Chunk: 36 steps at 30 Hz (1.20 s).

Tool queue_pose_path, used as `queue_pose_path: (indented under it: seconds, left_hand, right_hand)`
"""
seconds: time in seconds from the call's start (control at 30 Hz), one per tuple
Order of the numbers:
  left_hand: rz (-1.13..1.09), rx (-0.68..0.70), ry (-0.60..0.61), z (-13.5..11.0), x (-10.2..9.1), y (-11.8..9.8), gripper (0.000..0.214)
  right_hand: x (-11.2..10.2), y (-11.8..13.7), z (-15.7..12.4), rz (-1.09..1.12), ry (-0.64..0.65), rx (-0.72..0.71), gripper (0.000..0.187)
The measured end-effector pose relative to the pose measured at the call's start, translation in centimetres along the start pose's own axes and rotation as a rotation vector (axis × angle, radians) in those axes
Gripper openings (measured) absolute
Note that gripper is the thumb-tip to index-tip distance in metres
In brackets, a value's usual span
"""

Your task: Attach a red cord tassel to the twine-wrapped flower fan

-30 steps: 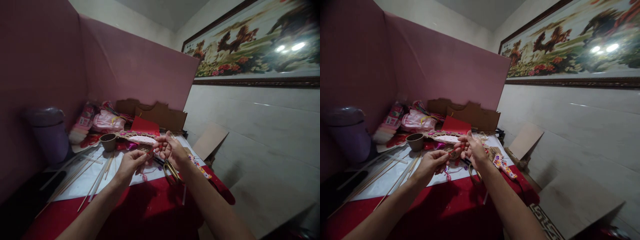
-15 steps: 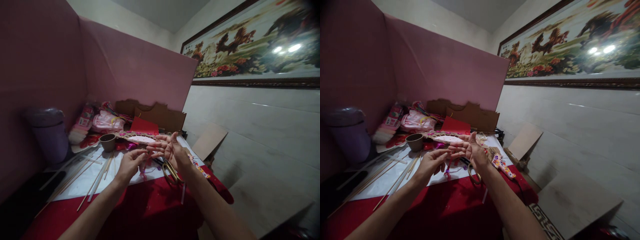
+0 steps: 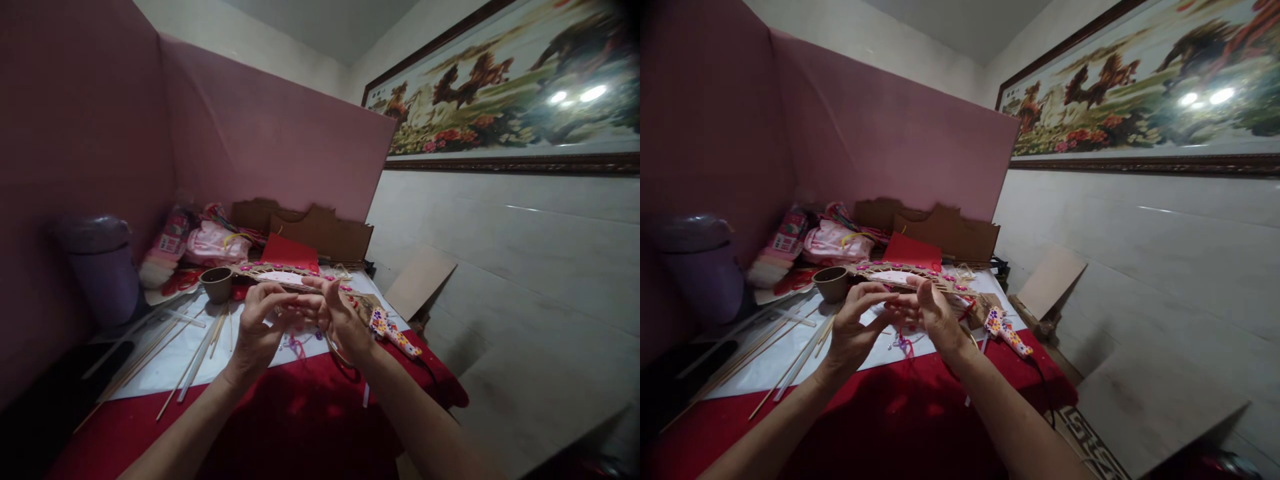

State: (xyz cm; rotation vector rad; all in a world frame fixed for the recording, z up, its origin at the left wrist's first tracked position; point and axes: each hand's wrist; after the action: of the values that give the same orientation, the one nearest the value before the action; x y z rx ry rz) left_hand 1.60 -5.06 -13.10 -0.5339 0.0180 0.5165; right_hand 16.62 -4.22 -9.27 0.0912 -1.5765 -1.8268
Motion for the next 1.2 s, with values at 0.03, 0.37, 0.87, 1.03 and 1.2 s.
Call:
queue_pose_path:
  seconds: [0.03,0.37,0.87,1.03,1.2]
  left_hand:
    - [0.023,0.038,-0.004,0.0,0.0,0.1,0.021]
    - [-0.036,-0.105,-0.068,0.1,-0.1,1.0,0.009]
    - [-0.100,-0.359,0.037,0.1,-0.2,0.4,0.021]
    - [-0.080,-0.420,0.125,0.1,-0.2,0.5,0.025]
    - [-0.025,-0.430,0.167,0.1,-0.3,1.0,0.029]
  right_hand:
    - [0.1,-0.1,0.0,0.004,0.008,0.005,0.075]
    - [0.1,-1.1,0.5,-0.042,0.069,0.078,0.066]
    - [0.4,-1.7,1.6,-0.555,-0.009,-0.128,0.020]
    - [-0.6,-1.3,2.5,-0.691,0.098,-0.150,0.014]
    - [-1.8,-1.7,3.9,-0.651,0.213,-0.163,0.014]
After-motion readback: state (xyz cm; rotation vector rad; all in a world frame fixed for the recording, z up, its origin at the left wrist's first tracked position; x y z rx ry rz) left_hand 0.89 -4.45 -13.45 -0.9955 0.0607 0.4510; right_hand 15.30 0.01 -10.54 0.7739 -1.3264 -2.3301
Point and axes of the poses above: each hand's wrist, its own z-axis towards the middle knuckle, its own x-axis out of the palm, y = z × x, and after that the axes turned 6 degrees about z, right-handed
